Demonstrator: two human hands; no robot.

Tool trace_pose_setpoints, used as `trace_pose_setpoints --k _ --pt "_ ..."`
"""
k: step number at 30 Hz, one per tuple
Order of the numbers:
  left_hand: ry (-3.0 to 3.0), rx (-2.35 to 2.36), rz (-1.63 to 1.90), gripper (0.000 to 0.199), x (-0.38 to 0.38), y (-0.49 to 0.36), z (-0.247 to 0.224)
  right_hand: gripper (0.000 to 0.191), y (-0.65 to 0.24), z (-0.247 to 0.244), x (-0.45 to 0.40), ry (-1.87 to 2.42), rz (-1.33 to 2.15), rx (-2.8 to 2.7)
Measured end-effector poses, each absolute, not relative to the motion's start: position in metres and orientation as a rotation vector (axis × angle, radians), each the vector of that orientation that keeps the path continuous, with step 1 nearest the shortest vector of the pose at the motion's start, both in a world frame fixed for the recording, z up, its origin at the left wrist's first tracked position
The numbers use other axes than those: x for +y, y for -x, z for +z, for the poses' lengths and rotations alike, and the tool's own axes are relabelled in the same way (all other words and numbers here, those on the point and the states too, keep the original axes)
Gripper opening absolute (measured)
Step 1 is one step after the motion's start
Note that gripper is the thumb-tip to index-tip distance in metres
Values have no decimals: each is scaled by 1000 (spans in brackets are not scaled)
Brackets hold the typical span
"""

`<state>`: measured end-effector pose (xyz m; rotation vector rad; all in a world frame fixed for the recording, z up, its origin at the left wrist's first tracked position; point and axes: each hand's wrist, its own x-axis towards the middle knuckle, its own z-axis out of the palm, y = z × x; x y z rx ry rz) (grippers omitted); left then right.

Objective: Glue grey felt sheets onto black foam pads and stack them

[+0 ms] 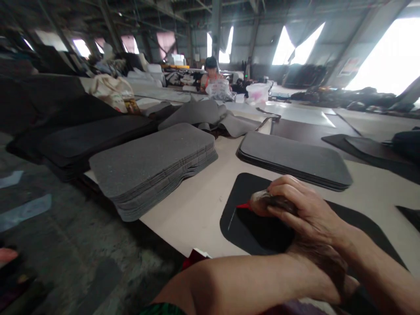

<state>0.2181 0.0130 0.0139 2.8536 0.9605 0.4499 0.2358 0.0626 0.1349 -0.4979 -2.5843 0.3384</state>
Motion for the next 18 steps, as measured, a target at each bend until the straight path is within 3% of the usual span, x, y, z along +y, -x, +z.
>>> trace_pose_setpoints --k 8,18 --pt "-2639 982 602 63 4 -202 25 13 -236 121 106 670 40 -2511" --pt "-2579 945 524 62 6 -199 28 15 -236 116 145 885 -92 -2445"
